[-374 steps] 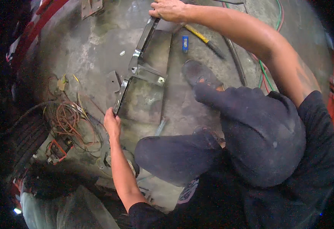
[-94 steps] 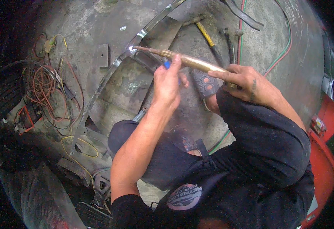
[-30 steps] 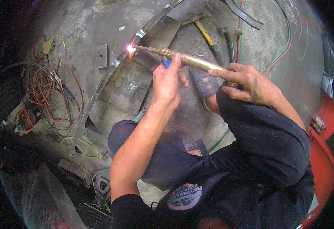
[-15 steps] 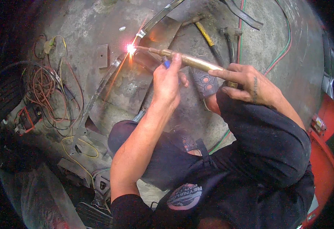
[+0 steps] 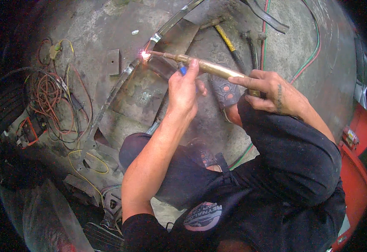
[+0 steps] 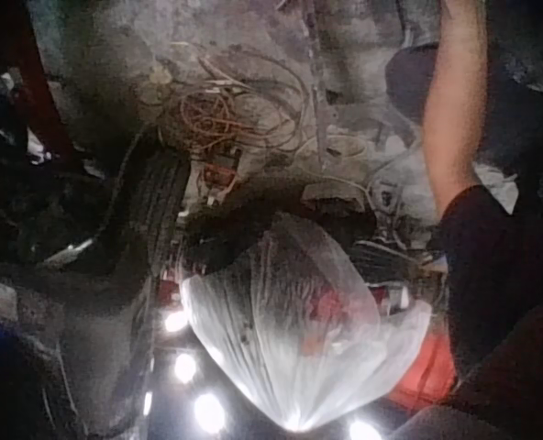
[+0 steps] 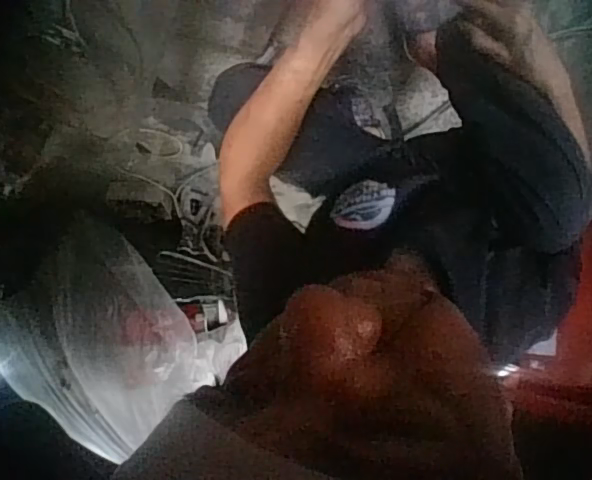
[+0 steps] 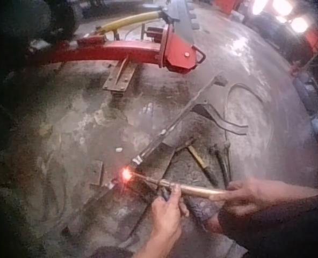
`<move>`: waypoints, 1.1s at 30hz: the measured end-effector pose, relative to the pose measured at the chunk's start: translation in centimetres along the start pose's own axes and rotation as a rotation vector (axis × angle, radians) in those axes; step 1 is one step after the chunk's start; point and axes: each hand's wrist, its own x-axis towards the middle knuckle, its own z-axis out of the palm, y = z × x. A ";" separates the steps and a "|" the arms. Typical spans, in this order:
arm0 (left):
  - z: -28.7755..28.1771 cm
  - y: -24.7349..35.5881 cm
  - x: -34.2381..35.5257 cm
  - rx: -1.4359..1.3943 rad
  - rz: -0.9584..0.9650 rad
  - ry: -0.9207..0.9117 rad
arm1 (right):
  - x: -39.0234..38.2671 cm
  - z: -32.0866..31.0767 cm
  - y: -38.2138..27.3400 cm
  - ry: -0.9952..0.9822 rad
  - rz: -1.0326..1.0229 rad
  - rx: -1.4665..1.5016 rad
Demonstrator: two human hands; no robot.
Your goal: The person hammers a metal part on the floor using a hammer. They then use a lighter to ignite a torch and heat sections of the metal part before hammering it again, sometimes holding a metal pipe against the part while hitting it with the hammer.
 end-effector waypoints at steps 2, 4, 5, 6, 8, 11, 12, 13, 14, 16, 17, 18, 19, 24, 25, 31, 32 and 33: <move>0.0 0.0 0.0 -0.002 -0.003 0.004 | 0.0 0.1 0.1 0.006 -0.008 0.003; 0.0 0.1 0.0 0.009 0.000 0.000 | 0.1 0.0 -0.1 0.007 -0.008 0.015; 0.0 0.1 -0.1 0.009 0.000 0.000 | 0.2 -0.1 -0.2 0.010 -0.007 0.027; 0.0 0.2 -0.1 0.016 -0.005 0.006 | 0.2 -0.1 -0.2 0.010 -0.006 0.027; 0.0 0.2 -0.1 0.023 -0.008 0.013 | 0.2 -0.1 -0.3 -0.001 0.007 0.009; -0.2 0.2 -0.1 0.018 0.010 0.010 | 0.4 0.0 -0.1 0.004 -0.006 0.026; -0.1 0.3 -0.1 0.017 0.012 0.010 | 0.4 0.0 -0.1 0.004 -0.005 0.027; -0.1 0.3 -0.1 0.015 0.013 0.009 | 0.4 0.0 -0.2 0.004 -0.008 0.028; -0.1 0.1 0.0 0.014 0.012 0.008 | 0.4 0.0 -0.3 0.004 -0.010 0.028; -0.2 -0.2 0.2 -0.007 0.014 0.008 | 0.4 -0.2 -0.6 -0.005 0.007 0.039; -0.2 -0.1 0.2 -0.007 0.015 0.010 | 0.4 -0.3 -0.7 -0.014 0.021 0.053; -0.3 0.0 0.2 0.001 0.018 0.007 | 0.5 -0.3 -0.6 -0.014 0.020 0.053; -0.3 0.0 0.2 0.008 0.021 0.005 | 0.5 -0.2 -0.3 -0.012 -0.003 0.043; -0.5 -0.3 0.4 -0.010 0.032 -0.015 | 0.6 -0.1 0.1 -0.016 -0.034 0.050; -0.7 -0.4 0.5 -0.018 0.039 -0.036 | 0.6 0.0 0.2 -0.012 -0.046 0.074; -0.1 -0.1 0.1 0.046 0.021 -0.001 | 0.3 -0.3 0.1 -0.016 -0.032 0.039; -0.1 -0.1 0.1 0.047 0.022 -0.001 | 0.2 -0.4 0.0 -0.021 -0.011 0.038; 0.0 -0.1 0.1 0.033 0.016 -0.003 | 0.2 -0.4 0.1 -0.020 -0.012 0.038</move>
